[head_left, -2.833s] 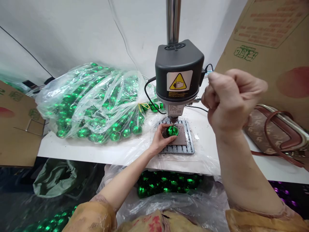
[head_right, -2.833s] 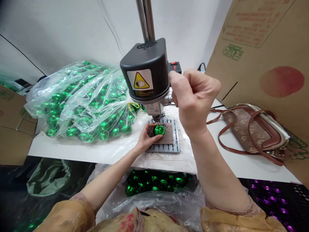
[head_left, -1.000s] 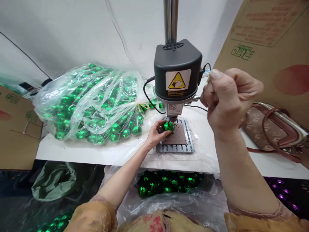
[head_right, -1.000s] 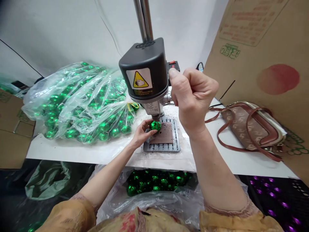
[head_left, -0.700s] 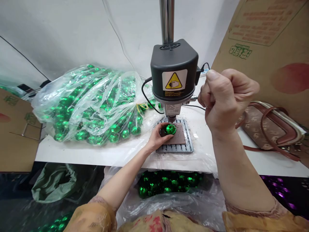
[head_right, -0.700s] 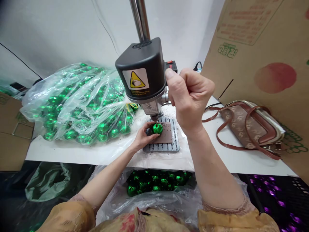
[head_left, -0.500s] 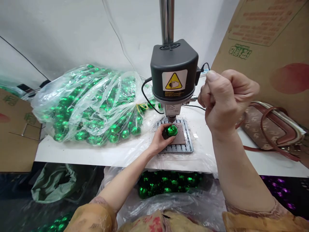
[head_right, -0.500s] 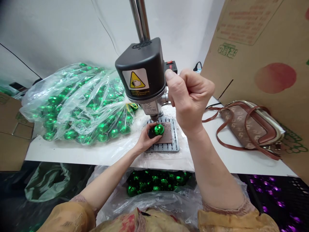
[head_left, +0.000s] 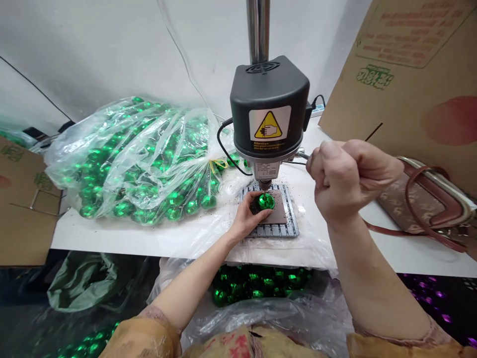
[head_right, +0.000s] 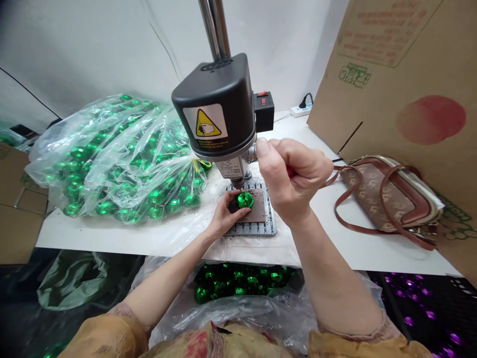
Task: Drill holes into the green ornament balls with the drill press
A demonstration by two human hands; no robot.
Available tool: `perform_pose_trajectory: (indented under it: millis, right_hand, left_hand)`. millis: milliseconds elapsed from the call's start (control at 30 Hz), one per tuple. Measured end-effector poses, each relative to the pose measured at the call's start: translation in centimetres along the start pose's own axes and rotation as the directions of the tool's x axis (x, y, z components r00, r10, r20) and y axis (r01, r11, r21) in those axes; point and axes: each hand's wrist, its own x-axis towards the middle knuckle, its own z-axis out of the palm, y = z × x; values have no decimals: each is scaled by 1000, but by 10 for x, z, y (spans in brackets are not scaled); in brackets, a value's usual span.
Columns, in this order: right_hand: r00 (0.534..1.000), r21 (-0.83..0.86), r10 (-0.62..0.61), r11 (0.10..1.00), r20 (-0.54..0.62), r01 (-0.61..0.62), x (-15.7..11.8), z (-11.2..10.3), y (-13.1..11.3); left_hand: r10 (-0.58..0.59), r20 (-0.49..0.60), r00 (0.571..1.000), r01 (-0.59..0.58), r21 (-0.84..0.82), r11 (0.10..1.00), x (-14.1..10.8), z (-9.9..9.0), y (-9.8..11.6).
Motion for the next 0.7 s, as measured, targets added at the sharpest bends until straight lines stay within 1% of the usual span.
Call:
perform_pose_trajectory:
  millis: [100, 167, 333, 467, 633, 667, 700]
  right_hand:
    - [1000, 55, -18, 998, -8, 19, -6, -1, 3]
    - [998, 82, -61, 995, -28, 63, -8, -2, 7]
    - [993, 73, -112, 991, -27, 113, -13, -5, 16]
    - [979, 30, -197, 980, -47, 199, -21, -8, 24]
    - [940, 29, -340, 940, 34, 339, -33, -18, 33]
    - [939, 32, -341, 940, 42, 340, -33, -19, 32]
    - [953, 19, -298, 955, 61, 297, -32, -19, 29]
  left_hand:
    - [8, 11, 1000, -8, -2, 1000, 0, 0, -3]
    - [11, 10, 1000, -11, 1, 1000, 1, -1, -4]
    - [15, 5, 1000, -15, 10, 1000, 0, -1, -3]
    - [17, 2, 1000, -17, 12, 1000, 0, 0, -1]
    - [17, -18, 1000, -17, 8, 1000, 1, 0, -1]
    - [18, -16, 1000, -18, 9, 1000, 1, 0, -1]
    - [18, -15, 1000, -18, 8, 1000, 1, 0, -1]
